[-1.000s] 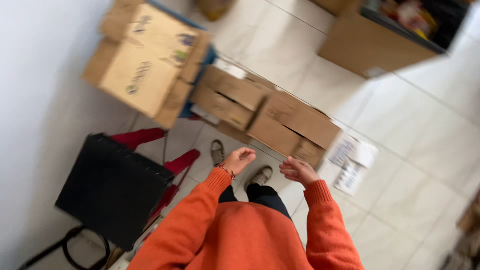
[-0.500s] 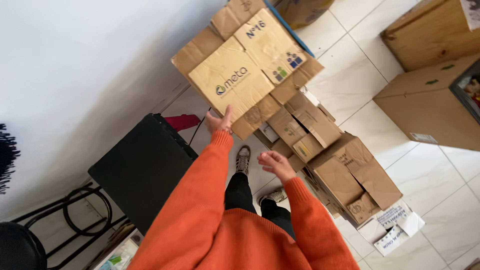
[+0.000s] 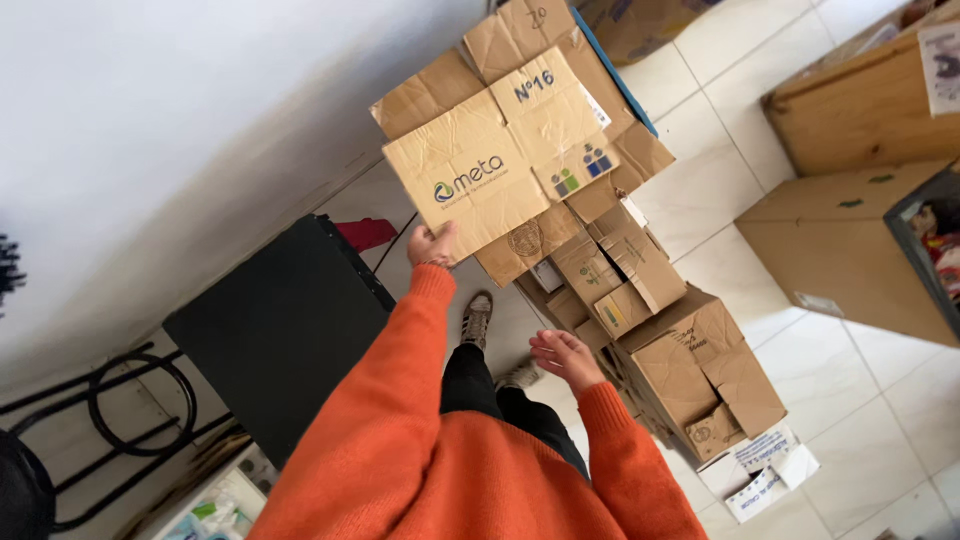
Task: The person folds several small cardboard boxes by hand on a black table and then places them onto a stack of folded boxes.
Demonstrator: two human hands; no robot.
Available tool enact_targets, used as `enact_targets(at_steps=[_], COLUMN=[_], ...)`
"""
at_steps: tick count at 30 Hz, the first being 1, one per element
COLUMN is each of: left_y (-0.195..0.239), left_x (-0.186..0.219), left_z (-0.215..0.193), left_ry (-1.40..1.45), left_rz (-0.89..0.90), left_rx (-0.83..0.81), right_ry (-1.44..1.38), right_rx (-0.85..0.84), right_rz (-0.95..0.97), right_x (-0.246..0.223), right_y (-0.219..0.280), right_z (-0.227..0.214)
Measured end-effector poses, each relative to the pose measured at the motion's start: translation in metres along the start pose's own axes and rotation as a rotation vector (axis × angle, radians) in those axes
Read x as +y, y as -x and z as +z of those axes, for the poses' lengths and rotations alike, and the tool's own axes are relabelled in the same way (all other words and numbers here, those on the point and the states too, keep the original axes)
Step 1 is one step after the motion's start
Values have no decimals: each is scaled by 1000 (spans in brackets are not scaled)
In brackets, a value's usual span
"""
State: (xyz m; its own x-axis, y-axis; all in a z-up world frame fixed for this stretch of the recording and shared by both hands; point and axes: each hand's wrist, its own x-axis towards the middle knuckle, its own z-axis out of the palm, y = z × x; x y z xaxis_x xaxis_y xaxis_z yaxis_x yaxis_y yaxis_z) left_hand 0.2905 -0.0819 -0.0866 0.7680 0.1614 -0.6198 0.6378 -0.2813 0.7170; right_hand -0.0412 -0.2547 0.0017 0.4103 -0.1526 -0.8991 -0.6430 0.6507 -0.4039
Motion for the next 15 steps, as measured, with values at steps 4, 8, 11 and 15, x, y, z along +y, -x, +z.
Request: enact_targets(at_steps=[4,8,11,15], left_y=[0,19,73,123], left_x=[-11,-40,-54,-79], left_z=[-54,-128,-195,-271], left_ry=[101,91,248,319], left_rz=[-9,139,220,239], left_rx=[-112,-220,-282,-263], right_ry=[21,92,181,260], right_rx=[7,-34,-66,-35], right_rz=[-29,-123,-243,-439], right_x=[-24,-36,-55,-87], right_y=[9,3,13,-9], right_z=[-9,-9,6,38])
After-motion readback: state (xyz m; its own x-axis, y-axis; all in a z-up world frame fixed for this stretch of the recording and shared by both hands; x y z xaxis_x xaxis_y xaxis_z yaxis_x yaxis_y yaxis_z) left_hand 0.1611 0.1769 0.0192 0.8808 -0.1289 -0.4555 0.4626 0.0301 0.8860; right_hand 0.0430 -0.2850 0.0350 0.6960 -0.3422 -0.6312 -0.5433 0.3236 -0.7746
